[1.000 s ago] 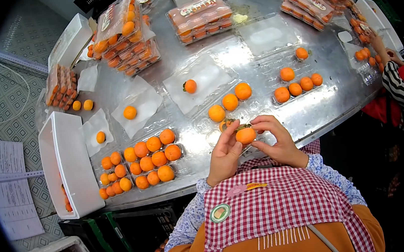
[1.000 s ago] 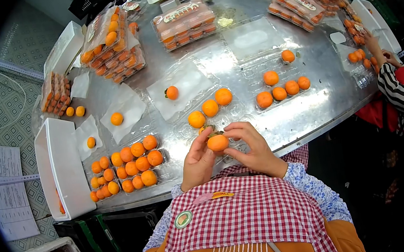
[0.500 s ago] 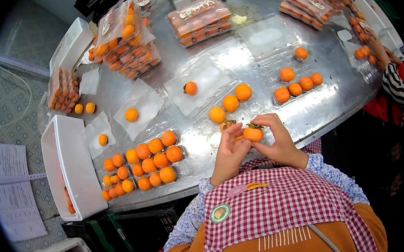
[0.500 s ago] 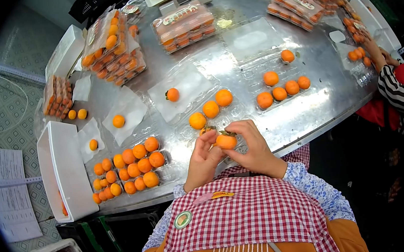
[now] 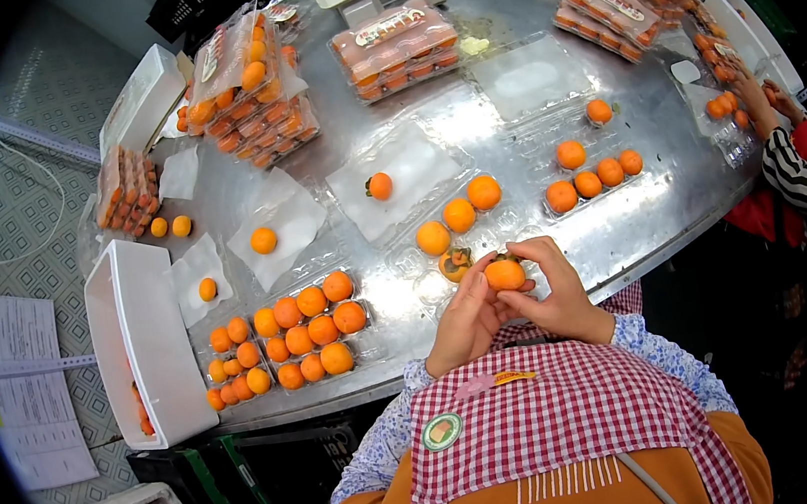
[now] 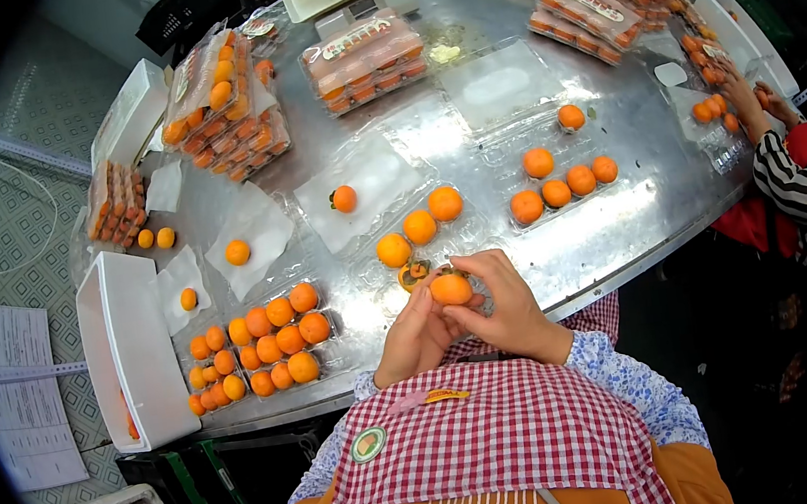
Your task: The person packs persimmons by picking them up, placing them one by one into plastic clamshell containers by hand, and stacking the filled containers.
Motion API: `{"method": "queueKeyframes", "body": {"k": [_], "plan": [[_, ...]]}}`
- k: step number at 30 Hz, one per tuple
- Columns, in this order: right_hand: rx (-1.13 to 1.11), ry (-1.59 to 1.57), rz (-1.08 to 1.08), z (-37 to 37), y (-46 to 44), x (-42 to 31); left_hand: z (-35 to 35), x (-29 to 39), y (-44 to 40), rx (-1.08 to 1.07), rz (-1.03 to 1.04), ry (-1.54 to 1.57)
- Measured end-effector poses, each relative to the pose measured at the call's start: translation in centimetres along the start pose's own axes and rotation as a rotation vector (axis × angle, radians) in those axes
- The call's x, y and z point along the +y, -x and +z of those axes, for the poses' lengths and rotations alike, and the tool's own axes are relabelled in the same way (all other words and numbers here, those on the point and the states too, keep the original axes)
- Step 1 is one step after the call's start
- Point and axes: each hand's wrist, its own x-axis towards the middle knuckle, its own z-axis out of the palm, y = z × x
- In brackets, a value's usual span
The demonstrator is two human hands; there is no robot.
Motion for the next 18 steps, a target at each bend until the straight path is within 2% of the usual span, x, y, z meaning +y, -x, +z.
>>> {"method": "queueKeyframes", "body": {"k": [2,5,8,11,14,18], "plan": [[0.008,0.010,-0.010,0.0,0.0,0.1,-0.2,-0.5,-0.1,0.046,0.006,-0.011],[-0.003,0.041,-0.046,0.1,0.1,0.2,-0.3,-0.8,-0.2,0.174,0.145,-0.370],[-0.011,0.045,-0.073,0.0,0.0,0.1,-0.7,-0.8,-0.4,0.139,0.154,-0.416],[-0.003,0.046,-0.076,-0.4,-0.1,0.0,-1.4,-0.6,-0.5,0.037,0.037,-0.095],[-0.010,0.065,-0.091,-0.5,0.1,0.2,-0.8,-0.4,-0.5,-0.062,-0.020,0.040],[-0.002,0.053,-0.096,-0.3,0.1,0.4,-0.8,-0.6,-0.7,-0.072,-0.046,0.108]]}}
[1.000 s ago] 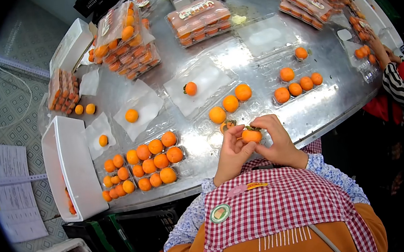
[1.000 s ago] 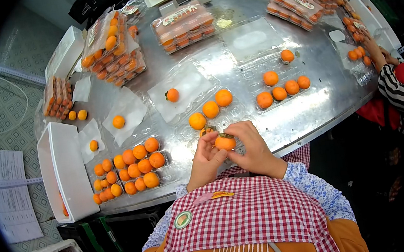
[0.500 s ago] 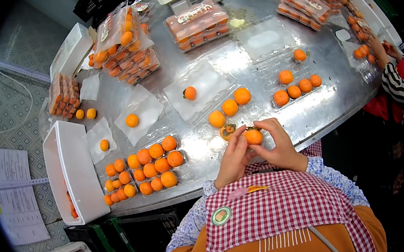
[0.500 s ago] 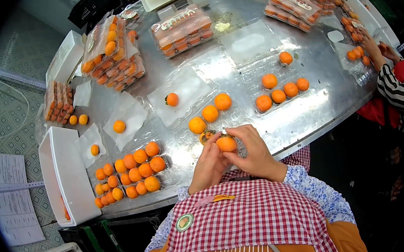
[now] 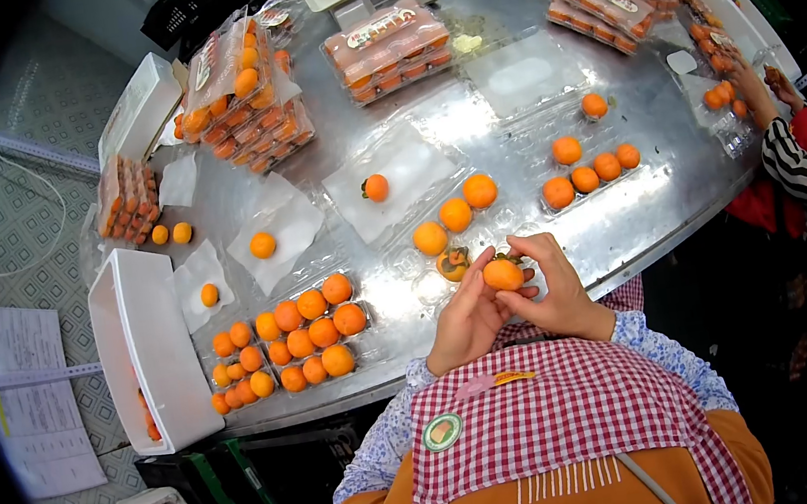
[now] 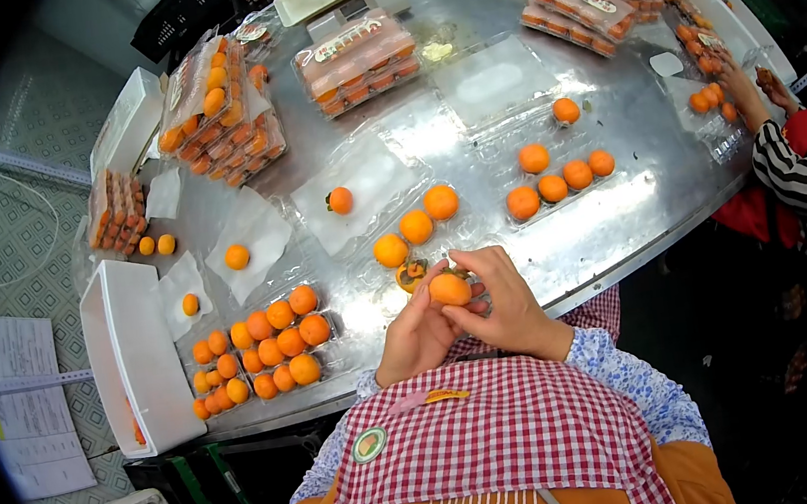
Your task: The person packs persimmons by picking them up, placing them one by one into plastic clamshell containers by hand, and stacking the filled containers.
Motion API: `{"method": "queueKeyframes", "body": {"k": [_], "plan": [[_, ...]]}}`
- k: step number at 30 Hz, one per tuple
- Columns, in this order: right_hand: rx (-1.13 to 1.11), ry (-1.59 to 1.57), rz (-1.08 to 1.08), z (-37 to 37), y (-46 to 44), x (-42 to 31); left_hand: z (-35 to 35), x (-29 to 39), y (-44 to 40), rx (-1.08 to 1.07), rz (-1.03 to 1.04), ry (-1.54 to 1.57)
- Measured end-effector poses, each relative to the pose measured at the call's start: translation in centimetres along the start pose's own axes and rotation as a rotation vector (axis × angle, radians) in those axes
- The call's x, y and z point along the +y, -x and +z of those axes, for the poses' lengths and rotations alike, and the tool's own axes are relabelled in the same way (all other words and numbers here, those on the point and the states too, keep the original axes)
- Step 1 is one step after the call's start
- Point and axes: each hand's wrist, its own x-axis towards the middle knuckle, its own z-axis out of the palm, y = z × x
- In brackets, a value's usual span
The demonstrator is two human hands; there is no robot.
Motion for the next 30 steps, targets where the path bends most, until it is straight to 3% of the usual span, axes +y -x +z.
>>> {"method": "queueKeyframes", "body": {"k": [2,8,14,16,19,23,30], "plan": [[-0.003,-0.014,0.003,0.1,0.0,0.0,0.1,-0.1,-0.2,0.000,-0.015,0.028],[-0.067,-0.067,0.048,0.5,0.6,0.6,-1.0,-0.8,0.0,0.154,0.039,-0.310],[-0.134,-0.020,-0.023,0.3,-0.5,0.0,-0.3,-0.5,-0.2,0.157,0.044,-0.102],[-0.122,0.017,-0.042,0.7,-0.3,0.4,-0.7,-0.4,-0.3,0.071,0.009,-0.083],[-0.199,0.014,0.030,0.7,-0.1,0.9,-0.7,-0.3,-0.3,0.017,-0.046,-0.056],[-0.135,-0.159,0.224,0.8,0.5,0.8,-1.0,-0.4,-0.3,0.051,-0.094,-0.133],[-0.082,-0.157,0.217,1.0,0.8,1.2,-0.1,-0.8,0.0,0.335,0.173,-0.528]]}}
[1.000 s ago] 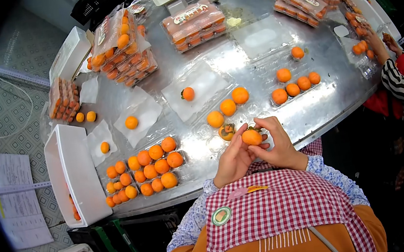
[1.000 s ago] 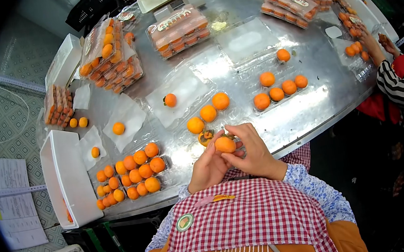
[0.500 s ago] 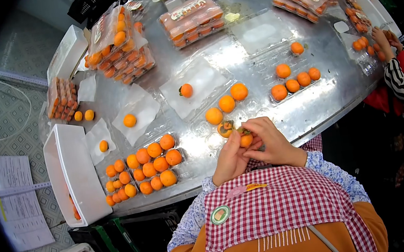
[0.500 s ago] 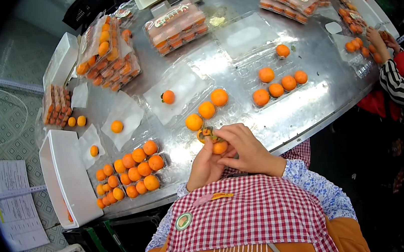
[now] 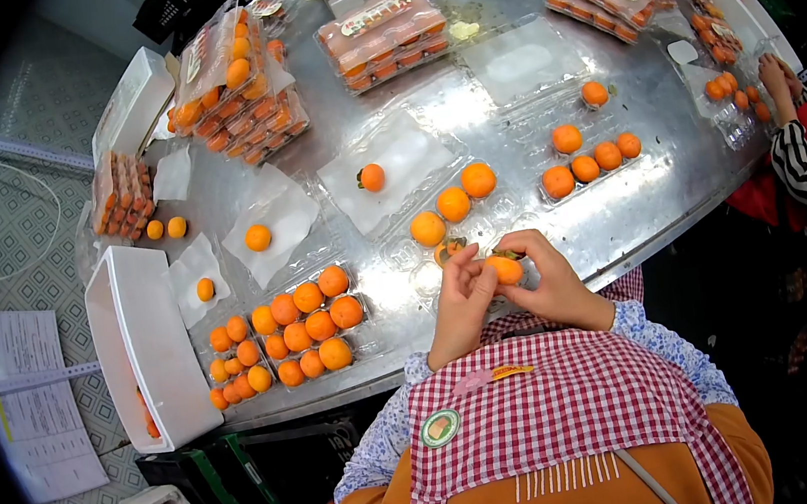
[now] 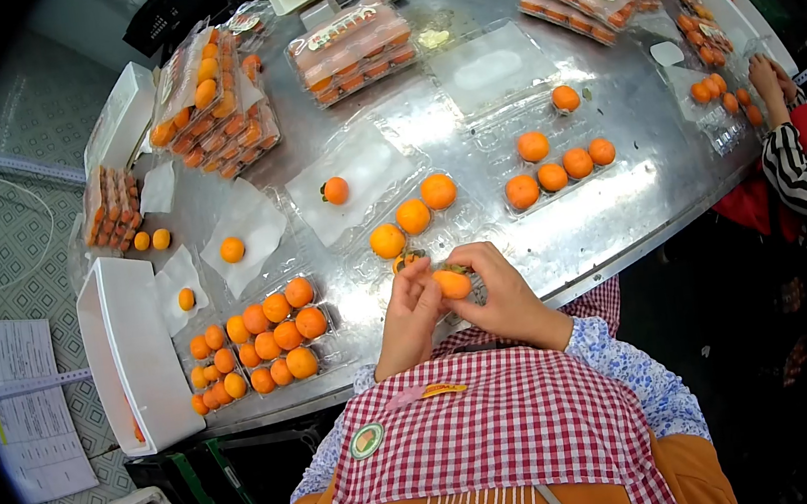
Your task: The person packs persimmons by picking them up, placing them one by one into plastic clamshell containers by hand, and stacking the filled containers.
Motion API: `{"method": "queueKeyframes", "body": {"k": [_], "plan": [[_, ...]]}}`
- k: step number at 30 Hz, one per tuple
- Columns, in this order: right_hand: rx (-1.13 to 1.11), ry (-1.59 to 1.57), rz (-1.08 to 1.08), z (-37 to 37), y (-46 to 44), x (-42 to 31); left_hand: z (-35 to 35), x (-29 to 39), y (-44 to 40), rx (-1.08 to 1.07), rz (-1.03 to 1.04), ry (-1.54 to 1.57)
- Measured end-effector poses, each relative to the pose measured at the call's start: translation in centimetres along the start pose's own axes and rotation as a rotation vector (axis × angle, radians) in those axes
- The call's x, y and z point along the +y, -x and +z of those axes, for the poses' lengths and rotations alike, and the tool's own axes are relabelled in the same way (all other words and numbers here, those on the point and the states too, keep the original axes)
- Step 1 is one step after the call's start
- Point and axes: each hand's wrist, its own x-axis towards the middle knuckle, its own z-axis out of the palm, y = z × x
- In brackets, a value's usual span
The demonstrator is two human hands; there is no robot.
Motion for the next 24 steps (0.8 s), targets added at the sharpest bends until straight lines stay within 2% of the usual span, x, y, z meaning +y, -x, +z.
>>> {"method": "queueKeyframes", "body": {"k": [2,8,24], "plan": [[-0.007,0.025,-0.009,0.01,0.08,0.01,-0.11,0.09,0.03,-0.028,0.047,-0.016],[-0.001,0.077,-0.039,-0.16,-0.01,0.02,-0.50,0.01,-0.14,-0.052,-0.085,0.224],[0.007,0.128,-0.067,-0.34,-0.28,-0.30,-0.46,-0.04,-0.28,-0.165,-0.110,0.253]]}}
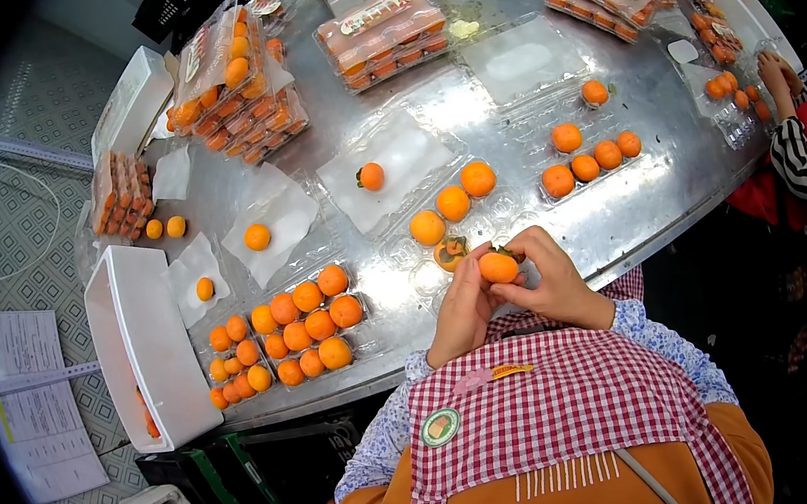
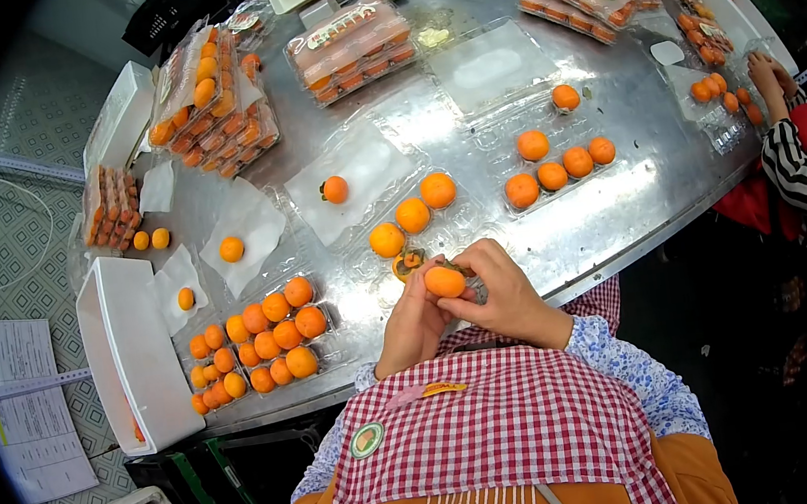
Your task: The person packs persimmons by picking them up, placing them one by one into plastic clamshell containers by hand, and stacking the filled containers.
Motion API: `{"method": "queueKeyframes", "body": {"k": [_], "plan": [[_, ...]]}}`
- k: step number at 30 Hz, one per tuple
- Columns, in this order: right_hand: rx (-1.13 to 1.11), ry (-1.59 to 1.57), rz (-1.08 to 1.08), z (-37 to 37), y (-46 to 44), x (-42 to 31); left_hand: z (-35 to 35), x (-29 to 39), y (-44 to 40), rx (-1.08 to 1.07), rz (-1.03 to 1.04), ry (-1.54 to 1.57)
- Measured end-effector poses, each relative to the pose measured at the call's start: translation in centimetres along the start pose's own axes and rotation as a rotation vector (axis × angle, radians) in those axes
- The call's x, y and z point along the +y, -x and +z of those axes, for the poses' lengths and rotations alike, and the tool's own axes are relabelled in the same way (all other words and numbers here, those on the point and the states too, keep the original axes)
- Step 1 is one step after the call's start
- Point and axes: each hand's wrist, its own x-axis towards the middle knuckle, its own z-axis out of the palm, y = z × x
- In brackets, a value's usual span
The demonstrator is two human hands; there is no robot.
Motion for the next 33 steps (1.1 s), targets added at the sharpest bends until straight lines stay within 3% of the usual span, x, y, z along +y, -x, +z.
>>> {"method": "queueKeyframes", "body": {"k": [11,17,20,26,33], "plan": [[0.109,0.055,-0.053,-0.30,-0.05,-0.45,-0.70,-0.29,-0.25,-0.110,-0.048,0.093],[0.169,0.028,-0.022,-0.16,-0.12,-0.46,-0.22,-0.35,-0.13,0.131,0.193,-0.253],[0.124,-0.027,0.079,0.22,0.47,-0.04,-0.29,-0.42,0.12,0.003,0.282,-0.370],[0.072,-0.081,0.110,-0.29,0.28,-0.54,0.15,-0.12,0.45,-0.017,0.144,-0.229],[0.070,-0.190,0.154,-0.29,0.43,-0.73,-0.05,-0.33,0.29,-0.006,0.170,-0.210]]}}
